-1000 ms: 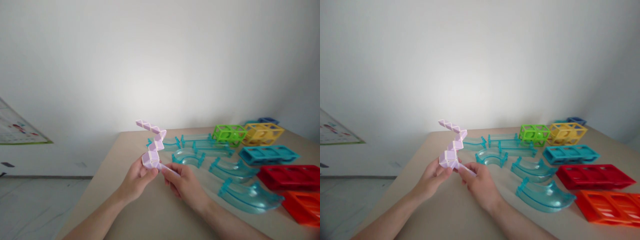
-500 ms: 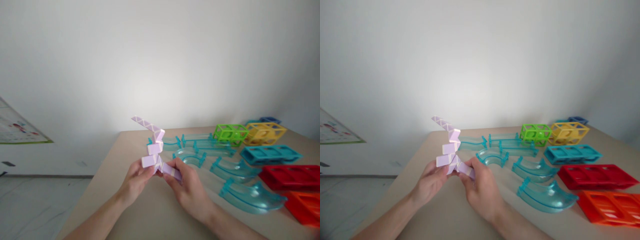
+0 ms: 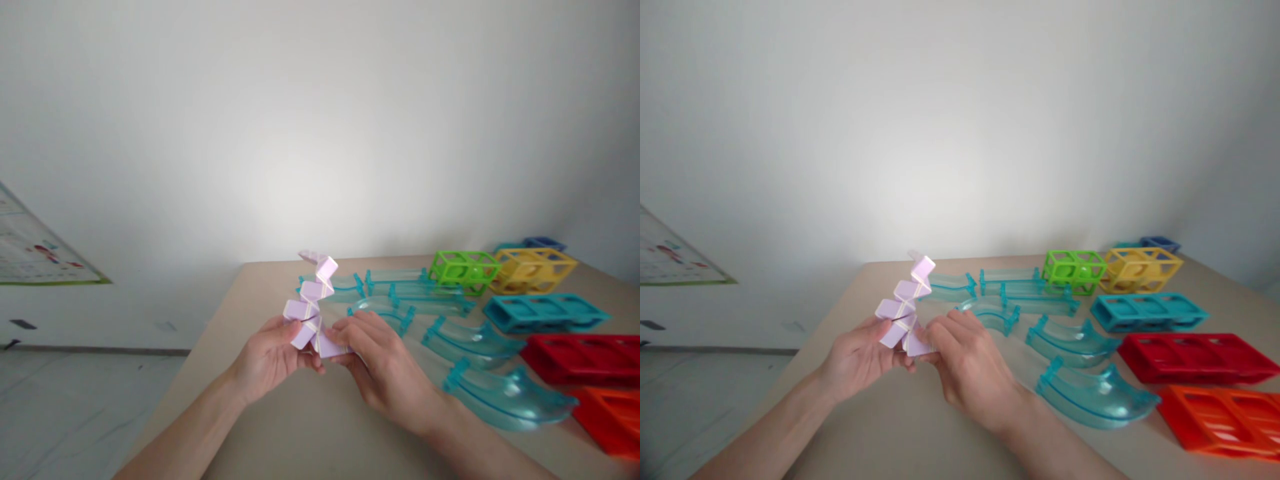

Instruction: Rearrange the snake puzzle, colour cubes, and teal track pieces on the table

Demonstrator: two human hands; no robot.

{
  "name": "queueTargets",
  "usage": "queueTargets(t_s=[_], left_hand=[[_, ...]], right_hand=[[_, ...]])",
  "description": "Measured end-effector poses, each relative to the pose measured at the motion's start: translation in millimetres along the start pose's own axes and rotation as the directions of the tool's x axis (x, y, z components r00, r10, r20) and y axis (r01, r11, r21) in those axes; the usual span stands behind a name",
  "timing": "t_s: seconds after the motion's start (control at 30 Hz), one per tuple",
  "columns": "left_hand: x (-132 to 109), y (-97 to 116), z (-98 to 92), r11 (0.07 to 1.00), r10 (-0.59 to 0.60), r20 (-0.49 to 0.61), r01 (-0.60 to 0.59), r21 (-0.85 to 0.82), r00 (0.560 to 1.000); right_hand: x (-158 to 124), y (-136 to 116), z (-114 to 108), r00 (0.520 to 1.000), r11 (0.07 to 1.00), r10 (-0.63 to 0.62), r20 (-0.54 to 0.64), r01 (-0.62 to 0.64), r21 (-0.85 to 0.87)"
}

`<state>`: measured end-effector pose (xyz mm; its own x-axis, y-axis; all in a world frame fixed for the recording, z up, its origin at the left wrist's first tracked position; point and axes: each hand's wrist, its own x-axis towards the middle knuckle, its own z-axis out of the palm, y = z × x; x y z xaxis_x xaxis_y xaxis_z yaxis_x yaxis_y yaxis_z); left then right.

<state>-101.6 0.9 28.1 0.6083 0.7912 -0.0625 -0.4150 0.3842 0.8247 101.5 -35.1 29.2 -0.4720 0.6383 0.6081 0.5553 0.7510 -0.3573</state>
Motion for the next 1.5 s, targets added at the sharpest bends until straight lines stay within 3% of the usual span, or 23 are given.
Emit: queueTargets(t_s=[0.13, 0.43, 0.63, 0.77, 0.83, 0.9, 1.03, 1.13, 1.27, 1.33, 1.43, 1.5], left_hand=[[0.1, -3.7, -3.2, 0.992, -0.108, 0.004, 0.108, -0.06, 0.994], [2.6, -1.4, -8.5, 0.973, -0.22, 0.044, 0.223, -0.059, 0.974], [-0.3, 0.2, -5.2, 0.994, 0.017, 0.087, -0.027, 0.103, 0.996], [-2.2, 3.6, -6.4, 0.947, 0.129, 0.116, -0.157, 0.28, 0.985], [-2.1, 4.9, -7.2, 0.91, 0.166, 0.128, -0.202, 0.363, 0.978], [-1.3, 5.0, -6.7, 0.883, 0.187, 0.133, -0.226, 0.412, 0.973], [2.3, 0.4, -1.4, 0.883, 0.164, 0.079, -0.182, 0.433, 0.983], [4.7, -4.1, 2.8, 0.851, 0.149, -0.027, -0.114, 0.512, 0.988], [5.2, -3.6, 5.5, 0.763, 0.178, -0.135, -0.05, 0.645, 0.975], [5.2, -2.2, 5.4, 0.725, 0.196, -0.153, -0.038, 0.687, 0.969], [6.5, -3.5, 2.1, 0.724, 0.164, -0.115, -0.04, 0.688, 0.98], [8.1, -7.0, -1.7, 0.781, 0.098, -0.098, -0.016, 0.624, 0.99]], right_hand=[[1.4, 0.9, -4.0, 0.996, 0.995, -0.092, 0.01, 0.093, -0.04], [1.0, 2.1, -3.8, 0.988, 0.984, -0.147, -0.052, 0.141, -0.109], [-1.3, 8.1, -2.4, 0.991, 0.999, -0.032, -0.126, 0.029, -0.029], [-1.9, 5.0, -1.7, 0.975, 0.982, 0.127, -0.181, -0.097, 0.163], [-1.6, 5.2, 1.7, 0.936, 0.929, 0.303, -0.181, -0.247, 0.277], [-1.1, 7.1, 7.3, 0.874, 0.824, 0.475, -0.104, -0.401, 0.401], [0.2, 10.5, 19.0, 0.746, 0.583, 0.664, 0.048, -0.558, 0.59], [-0.1, 10.1, 23.1, 0.722, 0.552, 0.69, 0.05, -0.57, 0.608], [-3.8, 8.8, 21.0, 0.81, 0.654, 0.586, 0.006, -0.478, 0.586], [-4.7, 8.5, 18.8, 0.825, 0.668, 0.565, 0.022, -0.472, 0.575], [-1.7, 7.7, 16.2, 0.807, 0.675, 0.586, 0.071, -0.534, 0.509], [2.1, 6.7, 15.1, 0.776, 0.635, 0.615, 0.137, -0.591, 0.498]])
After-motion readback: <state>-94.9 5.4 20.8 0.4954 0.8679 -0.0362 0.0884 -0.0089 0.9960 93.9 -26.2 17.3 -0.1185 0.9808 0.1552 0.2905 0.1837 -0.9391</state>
